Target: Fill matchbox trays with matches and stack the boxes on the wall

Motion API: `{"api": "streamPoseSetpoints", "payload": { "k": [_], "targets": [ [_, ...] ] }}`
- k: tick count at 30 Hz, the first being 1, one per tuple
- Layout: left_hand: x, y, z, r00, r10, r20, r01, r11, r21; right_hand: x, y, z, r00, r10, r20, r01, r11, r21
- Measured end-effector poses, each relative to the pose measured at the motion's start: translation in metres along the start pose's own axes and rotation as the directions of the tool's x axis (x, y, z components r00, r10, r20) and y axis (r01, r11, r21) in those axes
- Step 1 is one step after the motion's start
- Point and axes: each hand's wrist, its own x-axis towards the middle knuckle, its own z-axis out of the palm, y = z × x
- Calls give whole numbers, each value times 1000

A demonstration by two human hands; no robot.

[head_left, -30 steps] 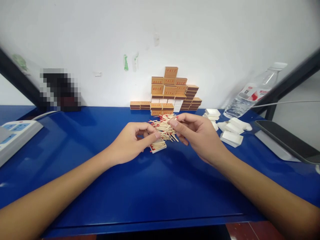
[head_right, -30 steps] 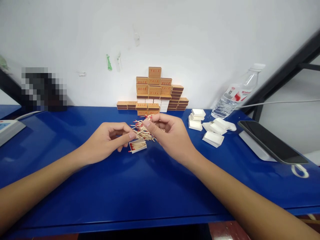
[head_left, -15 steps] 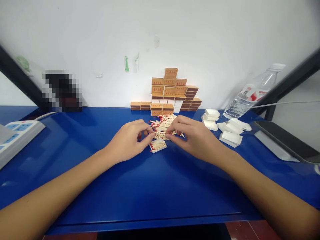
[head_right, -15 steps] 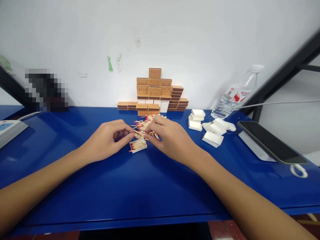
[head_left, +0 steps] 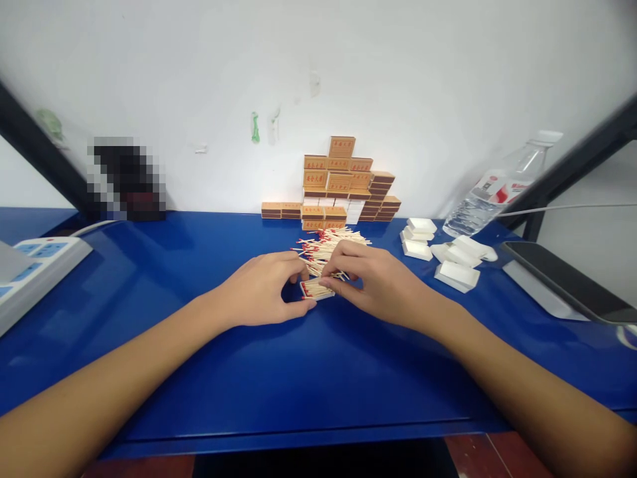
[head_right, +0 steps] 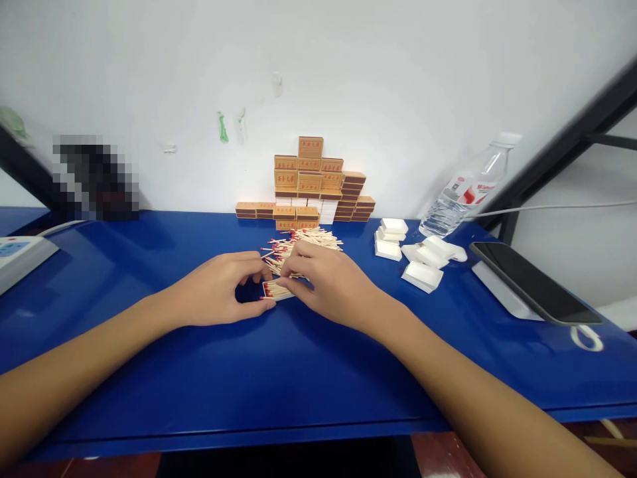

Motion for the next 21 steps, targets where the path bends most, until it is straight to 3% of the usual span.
{"api": "streamPoseSetpoints", "payload": {
  "k": [6,12,21],
  "targets": [
    [0,-1,2,1000,12,0,-12,1000,-4,-3,2,-1,995,17,96,-25,997,79],
    [0,1,3,999,35,0,-35,999,-14,-3,1,5,998,17,59,-21,998,66],
    [2,1,2,999,47,11,-47,999,-12,6,-17,20,995,-23,93,-2,965,262]
  ]
}}
